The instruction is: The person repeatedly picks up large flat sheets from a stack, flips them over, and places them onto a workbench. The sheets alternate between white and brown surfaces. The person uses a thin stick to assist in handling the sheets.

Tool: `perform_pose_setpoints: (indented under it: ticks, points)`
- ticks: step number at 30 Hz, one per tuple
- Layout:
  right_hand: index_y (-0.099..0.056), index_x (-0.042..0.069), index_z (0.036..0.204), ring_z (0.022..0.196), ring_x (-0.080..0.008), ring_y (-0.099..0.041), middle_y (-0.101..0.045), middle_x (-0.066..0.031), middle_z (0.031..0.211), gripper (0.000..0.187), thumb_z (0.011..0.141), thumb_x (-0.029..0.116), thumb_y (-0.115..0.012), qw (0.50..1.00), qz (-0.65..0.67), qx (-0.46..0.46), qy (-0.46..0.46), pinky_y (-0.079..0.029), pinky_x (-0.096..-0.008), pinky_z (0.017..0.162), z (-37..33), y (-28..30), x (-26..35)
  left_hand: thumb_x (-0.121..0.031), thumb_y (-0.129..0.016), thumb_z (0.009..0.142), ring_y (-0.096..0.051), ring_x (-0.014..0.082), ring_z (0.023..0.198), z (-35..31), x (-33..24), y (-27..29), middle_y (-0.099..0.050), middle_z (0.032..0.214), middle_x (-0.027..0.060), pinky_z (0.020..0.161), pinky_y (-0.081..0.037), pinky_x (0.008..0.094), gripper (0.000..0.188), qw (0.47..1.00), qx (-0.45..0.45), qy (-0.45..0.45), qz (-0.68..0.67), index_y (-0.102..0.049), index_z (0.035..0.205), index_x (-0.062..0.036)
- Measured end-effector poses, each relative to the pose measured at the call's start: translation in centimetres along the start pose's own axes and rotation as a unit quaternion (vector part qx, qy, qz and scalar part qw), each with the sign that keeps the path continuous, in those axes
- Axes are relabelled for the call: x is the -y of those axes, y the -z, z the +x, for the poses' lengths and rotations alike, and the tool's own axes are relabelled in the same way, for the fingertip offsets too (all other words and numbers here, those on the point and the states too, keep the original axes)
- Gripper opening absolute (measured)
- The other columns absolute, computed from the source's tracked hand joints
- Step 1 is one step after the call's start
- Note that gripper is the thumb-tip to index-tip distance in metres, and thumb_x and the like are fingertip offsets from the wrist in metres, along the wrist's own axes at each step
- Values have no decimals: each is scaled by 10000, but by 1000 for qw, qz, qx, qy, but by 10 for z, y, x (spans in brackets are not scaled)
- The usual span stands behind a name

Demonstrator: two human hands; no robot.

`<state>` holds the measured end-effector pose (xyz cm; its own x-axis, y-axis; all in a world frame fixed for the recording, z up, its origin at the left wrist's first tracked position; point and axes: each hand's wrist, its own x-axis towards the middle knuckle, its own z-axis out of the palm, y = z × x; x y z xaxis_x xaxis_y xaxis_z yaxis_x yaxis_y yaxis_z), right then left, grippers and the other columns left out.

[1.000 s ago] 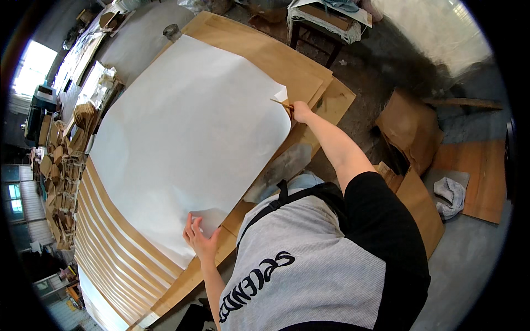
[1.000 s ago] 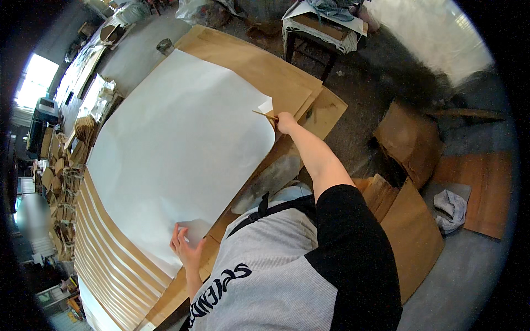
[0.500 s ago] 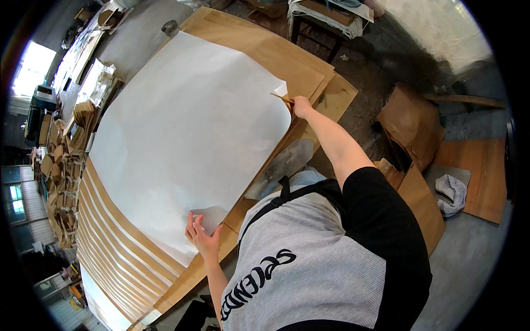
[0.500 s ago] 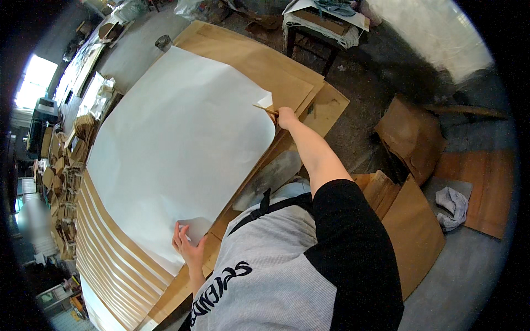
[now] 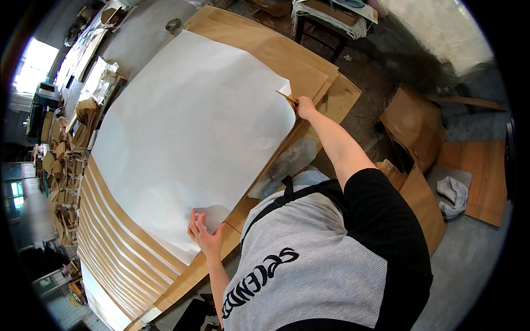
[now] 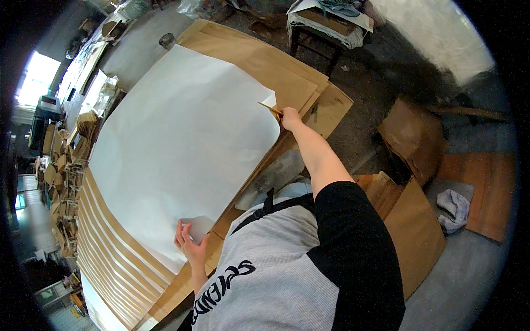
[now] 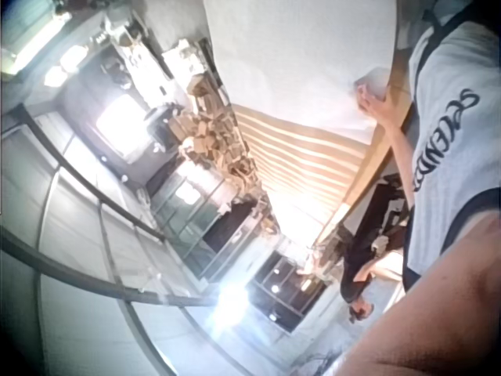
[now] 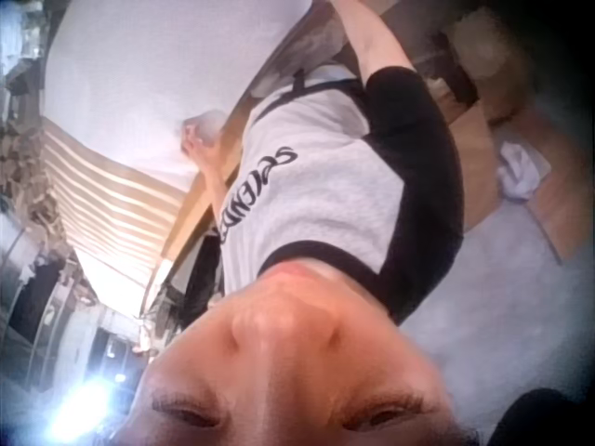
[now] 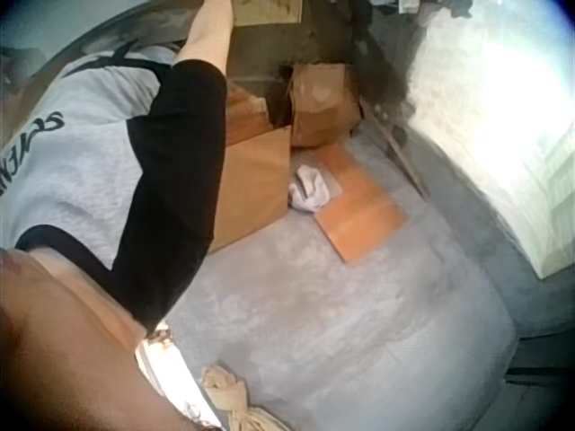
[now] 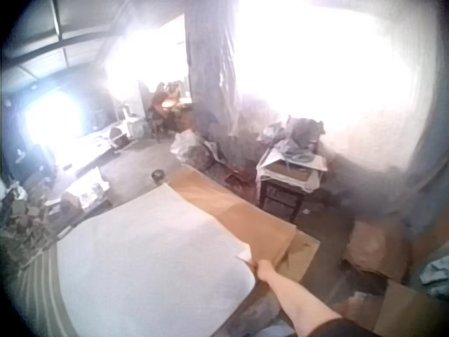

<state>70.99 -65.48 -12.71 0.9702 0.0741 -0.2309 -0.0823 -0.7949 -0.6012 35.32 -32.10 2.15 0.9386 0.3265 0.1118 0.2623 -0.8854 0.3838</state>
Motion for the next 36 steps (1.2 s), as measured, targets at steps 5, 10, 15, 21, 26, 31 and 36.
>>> perform_pose_setpoints:
  ticks: [5,10,15,21,26,31,36]
  points:
    - [-622,78,868,818,-352,-548,-582,-193,847,185,720,84,-511,1000,-21,6,-6,-433,-393,691,5,-3,-9,-222,-737,546,-341,289,1073,0,-1,-2,-363,1264,75,897,-281,391,564,1000,1,-3,-2,-487,1037,-104]
    - [-616,71,878,829,-354,-545,-584,-191,852,194,722,69,-499,998,59,26,-23,-434,-395,697,14,-6,-30,-241,-738,547,-342,288,1075,3,-8,-6,-364,1263,75,901,-279,393,570,1000,2,-3,-4,-484,1041,-111]
    - [-603,40,878,796,-345,-554,-579,-217,840,188,748,128,-500,999,23,19,15,-434,-375,701,20,-13,-17,-299,-739,548,-353,284,1078,-2,-4,-4,-372,1258,76,899,-278,398,580,999,-20,25,4,-486,1036,-113]
    - [-544,10,1045,908,-175,-535,-575,-89,1001,435,694,250,-634,953,271,1,-133,-434,-311,756,51,11,-127,-362,-713,565,-388,273,1067,10,12,-3,-392,1243,45,883,-292,414,558,999,-34,19,9,-490,1031,-150]
    - [-549,-18,956,775,-179,-524,-571,-74,871,281,817,225,-529,955,156,-215,-129,-424,-295,696,23,46,-124,-333,-720,548,-366,257,1086,-14,17,13,-356,1266,-30,864,-310,406,559,997,-37,62,-10,-489,1038,-194]
    - [-554,34,957,698,-152,-523,-543,-74,745,192,820,161,-511,983,122,-122,63,-423,-292,630,-26,53,-5,-327,-718,561,-368,264,1085,-19,17,6,-359,1265,-21,880,-301,408,538,995,-56,76,-34,-488,1031,-205]
    - [-538,22,995,661,-134,-506,-515,-58,763,226,784,103,-533,973,30,39,226,-427,-262,631,-80,25,97,-317,-725,542,-370,266,1089,-16,15,2,-362,1268,-16,873,-305,411,556,994,-61,81,-45,-487,1033,-204]
